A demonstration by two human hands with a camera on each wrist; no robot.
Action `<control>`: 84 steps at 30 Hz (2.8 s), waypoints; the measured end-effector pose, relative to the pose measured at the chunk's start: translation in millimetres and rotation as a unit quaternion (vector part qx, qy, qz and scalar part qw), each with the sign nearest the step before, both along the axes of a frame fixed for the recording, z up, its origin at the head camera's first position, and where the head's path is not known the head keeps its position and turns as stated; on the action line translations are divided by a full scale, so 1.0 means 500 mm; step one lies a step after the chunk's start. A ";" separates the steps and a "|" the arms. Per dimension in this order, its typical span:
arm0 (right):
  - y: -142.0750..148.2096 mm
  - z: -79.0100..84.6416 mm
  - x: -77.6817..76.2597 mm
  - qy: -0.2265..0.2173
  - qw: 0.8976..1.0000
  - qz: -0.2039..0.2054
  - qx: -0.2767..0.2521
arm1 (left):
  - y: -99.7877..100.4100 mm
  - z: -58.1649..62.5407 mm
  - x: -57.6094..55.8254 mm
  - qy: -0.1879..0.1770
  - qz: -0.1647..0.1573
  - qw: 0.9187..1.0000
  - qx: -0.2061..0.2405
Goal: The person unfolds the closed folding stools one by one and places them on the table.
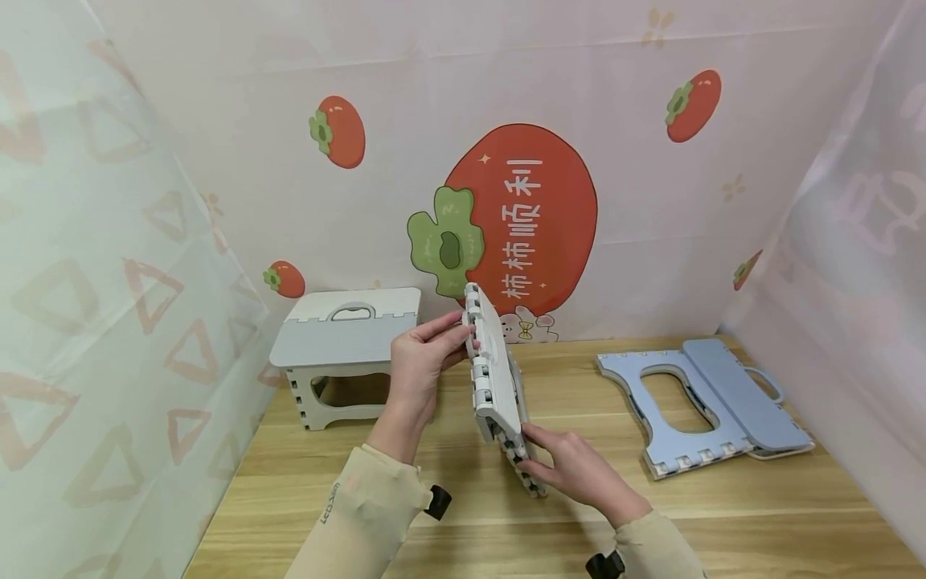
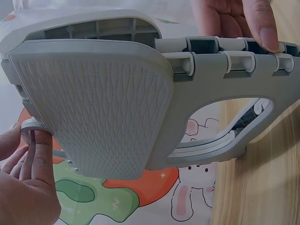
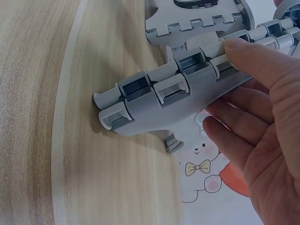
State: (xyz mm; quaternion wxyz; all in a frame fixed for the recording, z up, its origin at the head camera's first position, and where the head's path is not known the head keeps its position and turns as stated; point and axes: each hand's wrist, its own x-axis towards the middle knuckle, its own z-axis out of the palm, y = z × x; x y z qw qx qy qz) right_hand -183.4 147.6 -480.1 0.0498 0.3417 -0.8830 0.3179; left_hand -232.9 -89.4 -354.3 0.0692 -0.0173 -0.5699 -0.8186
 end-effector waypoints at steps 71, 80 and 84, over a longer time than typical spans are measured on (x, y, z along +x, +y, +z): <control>-0.033 -0.016 -0.004 -0.130 0.986 0.015 -0.104 | 0.047 0.032 0.001 0.023 -0.056 0.993 -0.100; -0.032 -0.021 -0.001 -0.137 0.984 0.012 -0.114 | 0.041 0.009 0.014 0.069 -0.043 0.993 -0.083; -0.032 -0.022 -0.001 -0.136 0.984 0.009 -0.115 | 0.037 0.000 0.020 0.093 -0.035 0.992 -0.077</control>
